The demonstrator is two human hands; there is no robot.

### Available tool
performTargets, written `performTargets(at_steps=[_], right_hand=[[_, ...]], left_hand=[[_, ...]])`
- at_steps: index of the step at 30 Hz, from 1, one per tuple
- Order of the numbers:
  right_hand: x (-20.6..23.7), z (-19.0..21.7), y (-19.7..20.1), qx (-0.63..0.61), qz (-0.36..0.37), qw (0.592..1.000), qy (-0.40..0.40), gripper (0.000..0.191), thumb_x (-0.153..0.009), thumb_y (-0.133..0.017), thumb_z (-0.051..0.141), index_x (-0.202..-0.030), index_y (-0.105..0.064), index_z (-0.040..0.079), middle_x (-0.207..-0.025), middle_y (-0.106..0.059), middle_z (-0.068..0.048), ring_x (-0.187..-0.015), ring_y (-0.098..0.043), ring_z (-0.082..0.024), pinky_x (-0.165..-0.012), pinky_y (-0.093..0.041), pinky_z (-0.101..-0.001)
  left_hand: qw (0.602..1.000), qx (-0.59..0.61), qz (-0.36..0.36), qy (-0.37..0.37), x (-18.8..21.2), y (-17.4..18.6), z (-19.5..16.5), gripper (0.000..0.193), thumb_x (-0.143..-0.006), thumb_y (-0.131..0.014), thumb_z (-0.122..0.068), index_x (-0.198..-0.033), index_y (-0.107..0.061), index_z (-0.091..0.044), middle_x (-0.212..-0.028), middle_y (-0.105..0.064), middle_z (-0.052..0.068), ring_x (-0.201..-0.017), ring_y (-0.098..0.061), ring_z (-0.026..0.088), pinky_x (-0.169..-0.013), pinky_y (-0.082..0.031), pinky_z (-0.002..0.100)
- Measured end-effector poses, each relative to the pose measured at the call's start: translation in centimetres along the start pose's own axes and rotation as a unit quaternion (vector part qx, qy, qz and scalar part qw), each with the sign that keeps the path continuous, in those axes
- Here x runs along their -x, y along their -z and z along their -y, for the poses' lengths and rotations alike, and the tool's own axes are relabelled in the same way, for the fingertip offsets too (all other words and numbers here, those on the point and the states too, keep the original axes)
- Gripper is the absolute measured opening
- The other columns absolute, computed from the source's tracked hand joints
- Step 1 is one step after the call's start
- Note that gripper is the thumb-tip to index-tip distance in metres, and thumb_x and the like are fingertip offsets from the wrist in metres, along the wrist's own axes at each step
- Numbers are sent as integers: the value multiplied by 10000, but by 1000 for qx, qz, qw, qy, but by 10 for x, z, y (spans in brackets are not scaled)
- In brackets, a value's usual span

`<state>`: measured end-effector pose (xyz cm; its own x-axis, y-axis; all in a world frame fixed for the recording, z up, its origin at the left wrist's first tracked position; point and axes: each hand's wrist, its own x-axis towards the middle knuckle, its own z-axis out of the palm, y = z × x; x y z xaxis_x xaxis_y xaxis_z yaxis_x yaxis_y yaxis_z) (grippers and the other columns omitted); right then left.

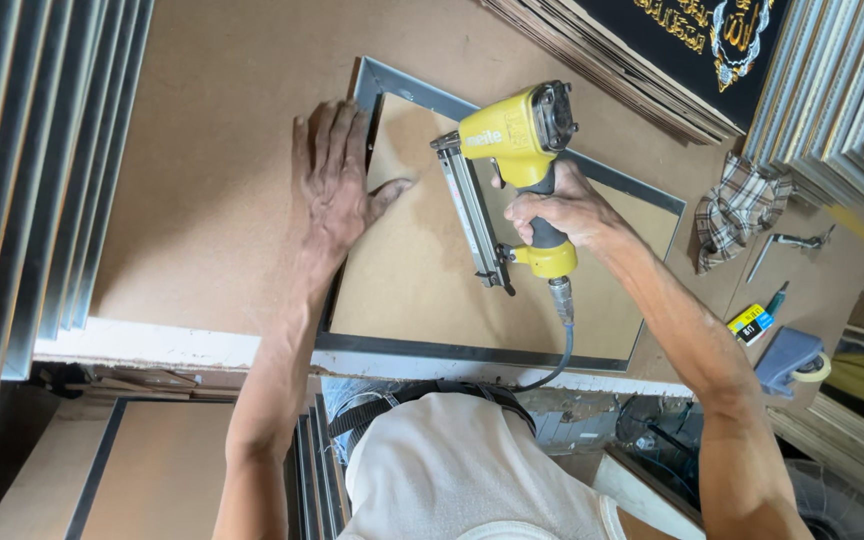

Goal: The person lifts a framed calligraphy panel, separates it from a stack, and lays a frame face-down on the workbench. They place a hardboard backing over the frame, wipe the frame and backing with a plaid cloth, and drive nails around the frame edges with a pneumatic nail gun to secure the backing. They then stack the finished framed panel with others.

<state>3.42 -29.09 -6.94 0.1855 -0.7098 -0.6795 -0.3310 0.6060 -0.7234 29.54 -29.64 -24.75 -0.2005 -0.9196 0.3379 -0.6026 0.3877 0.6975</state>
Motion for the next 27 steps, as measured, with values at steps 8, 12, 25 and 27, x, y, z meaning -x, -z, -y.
performTargets(at_steps=[8, 12, 25, 27], right_hand=[[-23, 23, -41, 27, 95, 995, 18, 386, -784, -704, 26, -1156, -606, 1, -695, -607, -31, -576, -597, -102, -543, -533, -272], [-29, 29, -49, 49, 93, 994, 11, 393, -775, -708, 20, -1154, -606, 3, -693, -597, -36, -562, -589, -107, -527, -522, -274], [-15, 21, -59, 91, 109, 989, 33, 423, -763, -725, 42, -1163, -607, -24, -733, -637, -64, -588, -618, -116, -543, -551, -281], [-2, 14, -69, 79, 105, 991, -7, 437, -745, -715, 53, -1163, -608, -19, -720, -642, -66, -575, -612, -113, -532, -550, -282]], left_hand=[[995, 10, -3, 102, 76, 18, -8, 551, -876, -803, -398, -1328, -711, -96, -1535, -522, 150, -1497, -386, 320, -1273, -107, 613], [994, 9, -5, 107, 75, 17, -5, 536, -873, -800, -396, -1310, -722, -96, -1516, -525, 151, -1473, -395, 322, -1261, -104, 616], [993, -8, -7, 113, 99, 26, -13, 531, -921, -761, -394, -1342, -700, -76, -1552, -496, 183, -1491, -395, 328, -1270, -120, 597], [993, -11, -8, 121, 123, 36, -20, 531, -926, -751, -391, -1346, -697, -70, -1550, -505, 185, -1486, -410, 324, -1273, -132, 589]])
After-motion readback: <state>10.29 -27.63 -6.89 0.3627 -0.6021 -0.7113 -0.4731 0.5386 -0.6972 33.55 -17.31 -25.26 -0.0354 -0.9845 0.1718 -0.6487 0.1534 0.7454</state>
